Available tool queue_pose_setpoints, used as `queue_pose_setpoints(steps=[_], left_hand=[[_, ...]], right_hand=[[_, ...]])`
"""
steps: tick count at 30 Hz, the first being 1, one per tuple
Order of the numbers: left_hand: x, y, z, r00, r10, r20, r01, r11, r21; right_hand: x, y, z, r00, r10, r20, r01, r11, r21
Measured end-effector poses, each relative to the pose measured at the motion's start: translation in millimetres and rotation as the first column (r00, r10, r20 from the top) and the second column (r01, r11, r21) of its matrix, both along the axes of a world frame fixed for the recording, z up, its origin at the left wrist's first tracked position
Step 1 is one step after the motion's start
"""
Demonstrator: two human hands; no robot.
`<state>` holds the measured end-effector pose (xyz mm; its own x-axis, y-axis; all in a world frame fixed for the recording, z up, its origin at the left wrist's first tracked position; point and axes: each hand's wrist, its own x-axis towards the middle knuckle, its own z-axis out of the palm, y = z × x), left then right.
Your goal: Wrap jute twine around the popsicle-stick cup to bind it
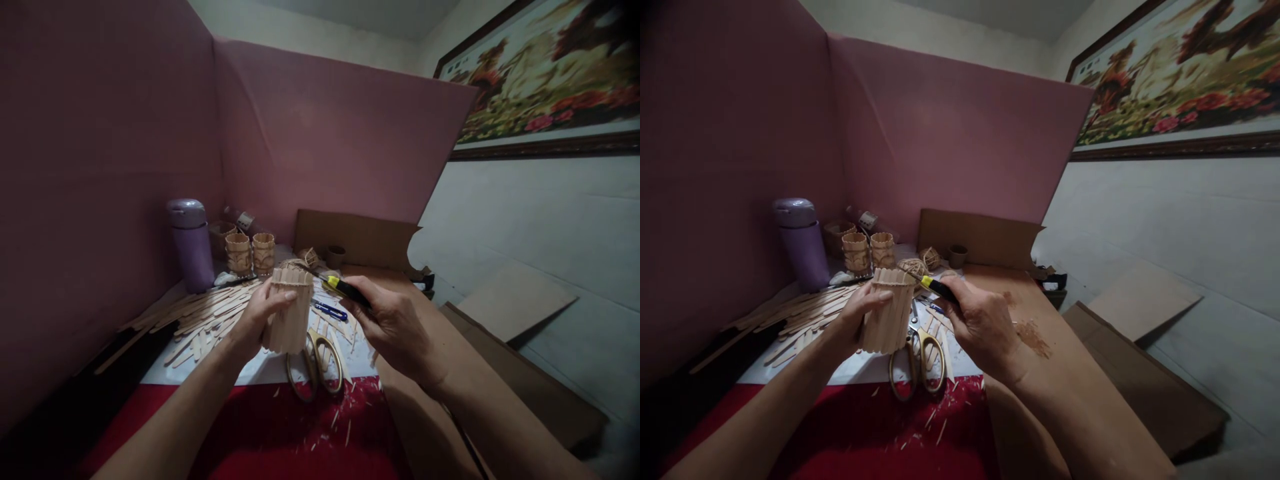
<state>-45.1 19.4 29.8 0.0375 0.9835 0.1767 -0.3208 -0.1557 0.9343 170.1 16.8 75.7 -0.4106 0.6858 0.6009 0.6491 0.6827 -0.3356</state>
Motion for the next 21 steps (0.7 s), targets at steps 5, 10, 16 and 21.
queue_pose_setpoints(steps=[5, 10, 16, 21], left_hand=[[-0.6, 4.6, 2.0, 0.978, 0.205, 0.045, -0.204, 0.979, -0.012], [-3.1, 10.8, -1.1, 0.968, 0.241, 0.075, -0.243, 0.970, 0.021], [2.0, 11.5, -6.9, 0.952, 0.283, -0.113, -0.259, 0.947, 0.189], [7.9, 8.7, -8.2, 0.940, 0.288, -0.181, -0.227, 0.928, 0.296]], right_hand=[[-8.3, 15.8, -15.8, 0.936, -0.268, 0.230, 0.307, 0.939, -0.157], [-23.3, 37.0, -49.3, 0.850, -0.234, 0.472, 0.405, 0.863, -0.301], [-40.8, 47.1, -62.2, 0.854, -0.293, 0.430, 0.428, 0.865, -0.262], [-47.0, 48.3, -53.9, 0.982, -0.088, 0.166, 0.133, 0.950, -0.281]])
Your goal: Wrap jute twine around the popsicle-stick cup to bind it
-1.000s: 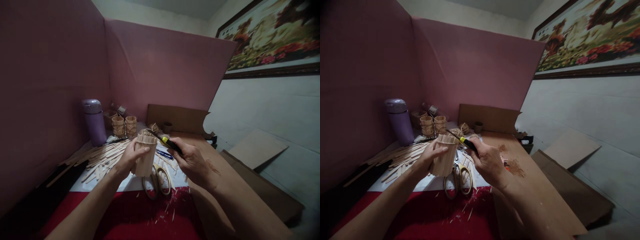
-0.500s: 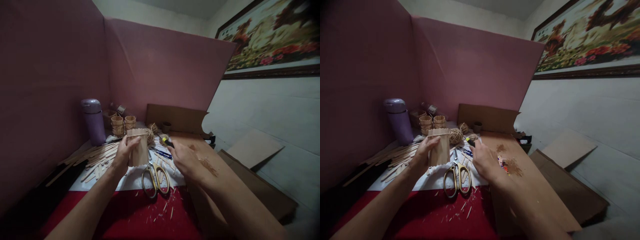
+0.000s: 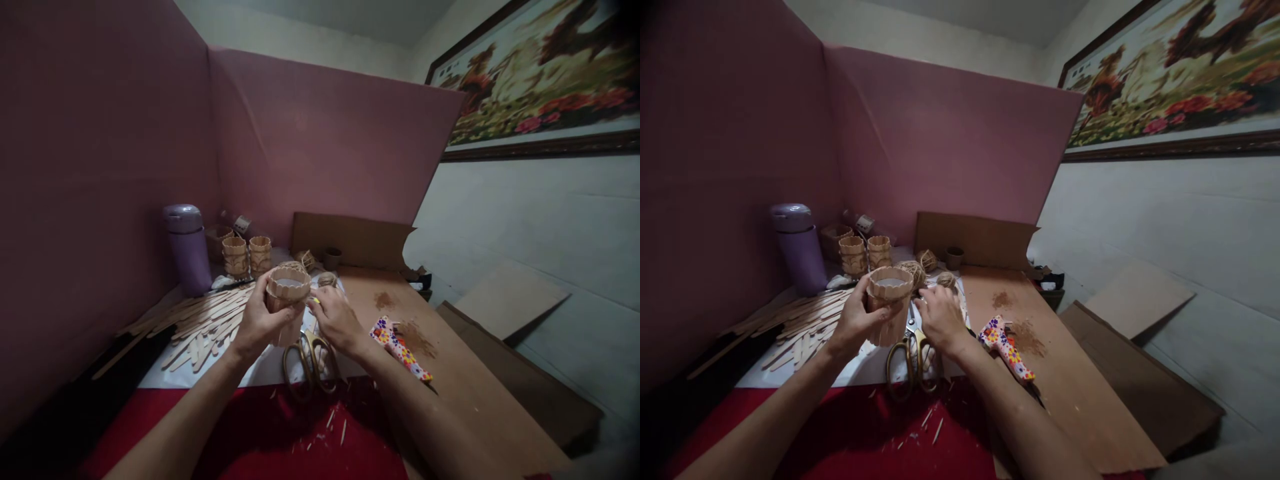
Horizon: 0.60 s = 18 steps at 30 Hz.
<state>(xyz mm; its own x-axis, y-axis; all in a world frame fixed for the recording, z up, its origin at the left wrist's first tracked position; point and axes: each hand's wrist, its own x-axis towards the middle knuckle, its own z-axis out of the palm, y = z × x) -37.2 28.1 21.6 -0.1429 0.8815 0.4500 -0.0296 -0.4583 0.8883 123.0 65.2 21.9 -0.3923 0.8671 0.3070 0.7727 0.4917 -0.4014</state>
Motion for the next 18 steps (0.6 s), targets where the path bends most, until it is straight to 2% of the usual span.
queue_pose_setpoints(steps=[1, 2, 3, 4, 5, 6, 8, 12, 18], left_hand=[[0.7, -1.1, 0.2, 1.000, -0.008, 0.000, 0.008, 1.000, 0.010], [1.2, -2.4, 0.7, 1.000, -0.019, 0.008, 0.019, 1.000, 0.013], [1.6, -3.8, 1.3, 0.999, -0.030, 0.021, 0.030, 1.000, 0.007], [1.9, -5.2, 2.1, 0.999, -0.040, 0.036, 0.040, 0.999, -0.006], [2.2, -6.3, 2.7, 0.998, -0.047, 0.053, 0.048, 0.999, -0.023], [2.4, -7.0, 3.2, 0.996, -0.052, 0.074, 0.056, 0.997, -0.044], [3.0, -7.0, 2.7, 0.990, -0.073, 0.120, 0.084, 0.992, -0.095], [4.0, -1.3, -5.2, 0.974, -0.101, 0.201, 0.134, 0.979, -0.156], [3.7, 3.7, -12.0, 0.967, -0.128, 0.222, 0.168, 0.971, -0.172]], right_hand=[[-1.5, -0.7, 0.7, 0.977, 0.122, -0.175, -0.128, 0.991, -0.024], [-3.1, -1.7, 0.6, 0.899, 0.240, -0.367, -0.274, 0.961, -0.044], [-4.9, -3.0, -0.1, 0.777, 0.324, -0.540, -0.416, 0.908, -0.055], [-6.9, -4.5, -1.5, 0.653, 0.362, -0.665, -0.531, 0.845, -0.063], [-8.9, -6.0, -3.2, 0.568, 0.366, -0.737, -0.606, 0.792, -0.075], [-11.0, -7.6, -5.0, 0.523, 0.353, -0.776, -0.645, 0.759, -0.089], [-14.7, -10.7, -8.4, 0.516, 0.302, -0.801, -0.635, 0.763, -0.122], [-18.7, -15.8, -10.6, 0.603, 0.164, -0.781, -0.505, 0.836, -0.215], [-17.0, -18.7, -9.8, 0.614, 0.060, -0.787, -0.476, 0.824, -0.309]])
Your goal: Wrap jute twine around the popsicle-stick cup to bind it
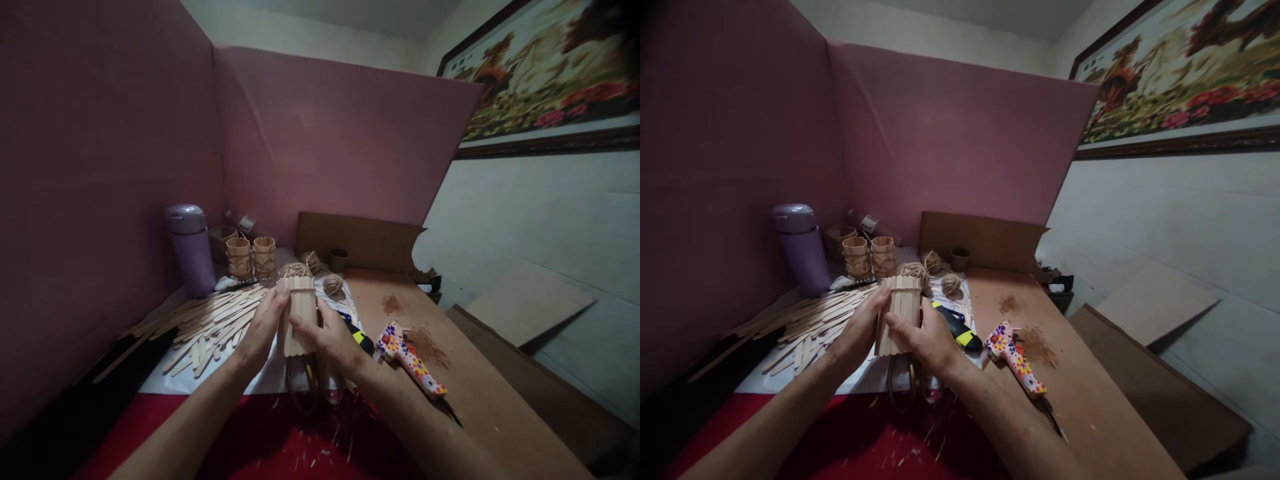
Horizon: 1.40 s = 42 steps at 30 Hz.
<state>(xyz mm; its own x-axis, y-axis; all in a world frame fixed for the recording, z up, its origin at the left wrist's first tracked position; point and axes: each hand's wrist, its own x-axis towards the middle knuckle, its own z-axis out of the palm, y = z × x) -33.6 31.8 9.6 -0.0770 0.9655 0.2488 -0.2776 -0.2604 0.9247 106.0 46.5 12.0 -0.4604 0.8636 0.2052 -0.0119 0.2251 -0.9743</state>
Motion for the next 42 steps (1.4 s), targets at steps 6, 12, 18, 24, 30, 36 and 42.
queue_pose_setpoints(steps=[6, 12, 18, 24, 30, 36, 42], left_hand=[[2.3, -1.8, 4.8, 0.999, -0.011, 0.036, 0.013, 0.997, -0.074], [2.5, -4.4, 3.3, 0.999, -0.015, 0.040, 0.018, 0.997, -0.070], [0.6, -3.5, 1.8, 1.000, 0.002, -0.003, -0.002, 0.999, -0.043], [-0.2, -5.0, 2.2, 1.000, 0.028, 0.004, -0.028, 0.999, 0.029], [1.6, -8.4, 2.7, 0.985, 0.107, -0.134, -0.092, 0.989, 0.114], [2.4, -7.9, -1.0, 0.962, 0.158, -0.222, -0.120, 0.977, 0.174], [2.2, -8.9, 0.2, 0.962, 0.148, -0.229, -0.112, 0.980, 0.164]], right_hand=[[6.5, -0.6, -3.9, 0.998, -0.036, 0.053, 0.036, 0.999, 0.010], [8.6, 0.7, -9.0, 0.999, -0.023, 0.045, 0.023, 1.000, 0.007], [8.1, 1.4, -9.4, 1.000, 0.014, -0.023, -0.013, 0.999, 0.035], [10.7, -4.5, -3.2, 0.986, 0.092, -0.136, -0.080, 0.993, 0.089], [9.9, -4.0, -4.3, 0.967, 0.159, -0.200, -0.143, 0.985, 0.094], [7.4, 0.4, -15.4, 0.979, 0.080, -0.186, -0.063, 0.994, 0.094], [8.7, -1.5, -11.6, 0.968, 0.127, -0.218, -0.126, 0.992, 0.019]])
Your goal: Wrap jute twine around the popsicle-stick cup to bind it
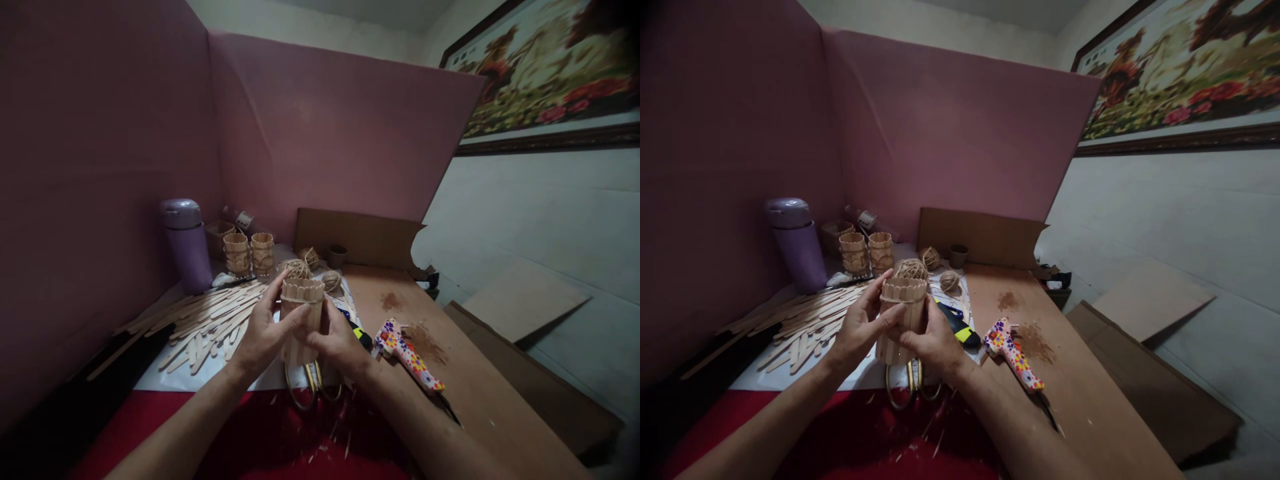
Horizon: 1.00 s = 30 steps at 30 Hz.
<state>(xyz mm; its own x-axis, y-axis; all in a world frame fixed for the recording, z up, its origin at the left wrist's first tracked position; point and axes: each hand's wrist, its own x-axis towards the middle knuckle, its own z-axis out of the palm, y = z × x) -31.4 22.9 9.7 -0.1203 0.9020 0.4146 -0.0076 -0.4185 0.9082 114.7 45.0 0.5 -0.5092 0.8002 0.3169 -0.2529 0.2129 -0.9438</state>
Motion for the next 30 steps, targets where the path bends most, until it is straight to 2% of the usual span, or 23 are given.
queue_pose_setpoints(steps=[5, 14, 23, 30], left_hand=[[-0.6, -1.3, 0.4, 0.999, -0.020, 0.038, 0.019, 1.000, 0.023], [-3.1, -3.9, 2.2, 1.000, -0.024, -0.007, 0.024, 0.999, 0.034], [-1.5, -2.1, 8.0, 0.999, 0.016, 0.032, -0.014, 0.999, -0.047], [-2.7, -0.5, 10.1, 0.998, 0.055, -0.015, -0.056, 0.996, -0.067]], right_hand=[[2.9, 0.2, 3.0, 1.000, 0.024, 0.000, -0.024, 0.999, -0.039], [3.5, -0.6, 5.0, 0.998, 0.043, -0.047, -0.046, 0.998, -0.051], [3.5, -2.0, 4.1, 0.997, 0.058, -0.041, -0.064, 0.985, -0.158], [2.4, -1.7, 2.5, 0.995, 0.083, -0.058, -0.094, 0.971, -0.221]])
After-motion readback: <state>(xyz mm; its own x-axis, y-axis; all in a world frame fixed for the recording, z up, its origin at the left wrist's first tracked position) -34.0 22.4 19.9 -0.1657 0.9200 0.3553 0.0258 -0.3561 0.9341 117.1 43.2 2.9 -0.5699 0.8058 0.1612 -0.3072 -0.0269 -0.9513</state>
